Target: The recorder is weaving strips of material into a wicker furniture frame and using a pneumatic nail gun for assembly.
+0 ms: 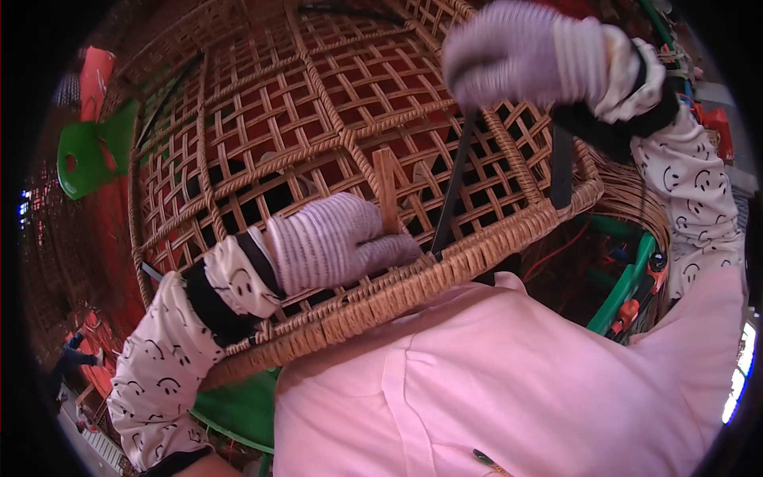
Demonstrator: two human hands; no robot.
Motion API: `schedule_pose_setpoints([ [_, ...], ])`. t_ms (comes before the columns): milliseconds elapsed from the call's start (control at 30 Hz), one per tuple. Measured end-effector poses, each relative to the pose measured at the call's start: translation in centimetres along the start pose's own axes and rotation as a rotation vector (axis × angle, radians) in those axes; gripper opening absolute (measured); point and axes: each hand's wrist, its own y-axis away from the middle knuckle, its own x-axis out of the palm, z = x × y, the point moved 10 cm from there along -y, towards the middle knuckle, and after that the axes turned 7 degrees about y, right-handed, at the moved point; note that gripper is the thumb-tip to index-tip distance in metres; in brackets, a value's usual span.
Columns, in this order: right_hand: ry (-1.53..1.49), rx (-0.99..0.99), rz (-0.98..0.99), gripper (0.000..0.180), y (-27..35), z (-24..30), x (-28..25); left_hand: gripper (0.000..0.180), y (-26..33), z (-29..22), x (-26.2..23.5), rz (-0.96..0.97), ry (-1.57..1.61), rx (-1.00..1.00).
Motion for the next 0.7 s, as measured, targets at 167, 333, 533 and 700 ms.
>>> schedule_pose_setpoints([
  [167, -0.193, -0.317, 0.296, 0.029, 0.3, 8.2, 10.6, 0.023, 1.2, -3.4, 0.6, 0.034, -0.514, -0.044],
  [333, -0.575, -0.358, 0.381, 0.031, 1.8, 13.6, 14.0, 0.022, 4.8, -7.4, 4.7, 0.079, -0.678, 0.077],
  [533, -0.839, -0.414, 0.409, 0.033, 0.1, 20.4, 16.1, 0.024, 22.0, -11.4, 2.7, -0.813, -1.204, 0.138],
  [700, -0.974, -0.321, 0.394, 0.035, -0.8, 16.9, 8.5, 0.033, 41.0, -6.8, -2.2, -1.399, -0.537, 0.065],
])
